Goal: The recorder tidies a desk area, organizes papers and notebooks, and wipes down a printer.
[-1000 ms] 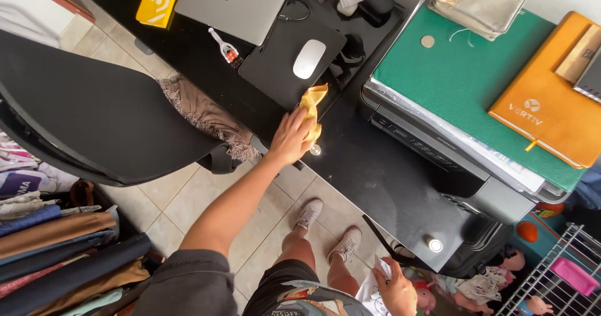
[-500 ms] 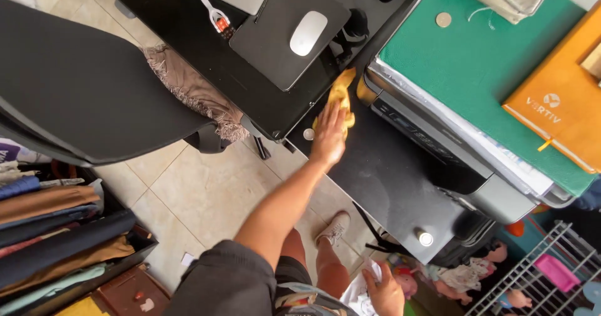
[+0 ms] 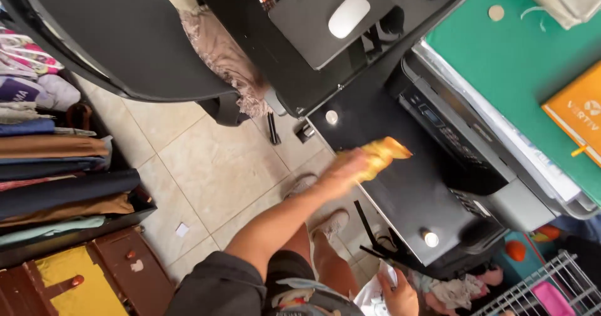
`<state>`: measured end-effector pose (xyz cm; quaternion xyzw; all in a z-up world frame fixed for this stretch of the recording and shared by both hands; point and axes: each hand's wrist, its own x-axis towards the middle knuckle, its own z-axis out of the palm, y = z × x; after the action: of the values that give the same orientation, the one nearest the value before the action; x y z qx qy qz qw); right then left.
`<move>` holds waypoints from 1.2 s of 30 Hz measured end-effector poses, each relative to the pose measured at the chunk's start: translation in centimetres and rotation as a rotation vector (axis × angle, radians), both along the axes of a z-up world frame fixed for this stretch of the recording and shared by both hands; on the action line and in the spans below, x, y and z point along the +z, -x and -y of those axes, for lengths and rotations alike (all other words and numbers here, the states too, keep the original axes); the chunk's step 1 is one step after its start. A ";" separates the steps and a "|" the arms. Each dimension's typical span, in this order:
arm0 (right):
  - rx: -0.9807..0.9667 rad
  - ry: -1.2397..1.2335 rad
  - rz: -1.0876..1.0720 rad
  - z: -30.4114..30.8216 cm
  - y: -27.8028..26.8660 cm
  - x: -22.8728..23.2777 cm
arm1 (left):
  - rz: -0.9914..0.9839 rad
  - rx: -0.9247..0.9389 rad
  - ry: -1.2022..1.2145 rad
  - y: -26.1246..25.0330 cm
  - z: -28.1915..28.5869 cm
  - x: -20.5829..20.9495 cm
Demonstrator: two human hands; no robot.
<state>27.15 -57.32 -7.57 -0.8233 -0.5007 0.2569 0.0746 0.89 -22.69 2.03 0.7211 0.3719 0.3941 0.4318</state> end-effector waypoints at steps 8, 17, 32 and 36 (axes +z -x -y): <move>0.000 0.099 -0.049 1.2 -0.7 -1.0 | -1.015 0.387 0.402 16.8 1.2 -7.3; -0.074 0.108 0.032 3.4 -2.7 -8.7 | -0.493 0.390 -0.480 3.7 -8.8 2.9; -0.115 0.208 0.001 5.5 -2.8 -11.2 | -0.851 0.395 -0.131 3.7 -10.5 -1.5; -0.122 0.247 -0.021 3.0 -2.5 -9.0 | -0.818 0.440 -0.358 6.0 -7.1 -2.4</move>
<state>29.62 -60.34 -16.55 -0.8523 -0.4136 0.3200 -0.0070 -5.12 -15.60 -0.38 0.7839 0.5806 0.2184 0.0268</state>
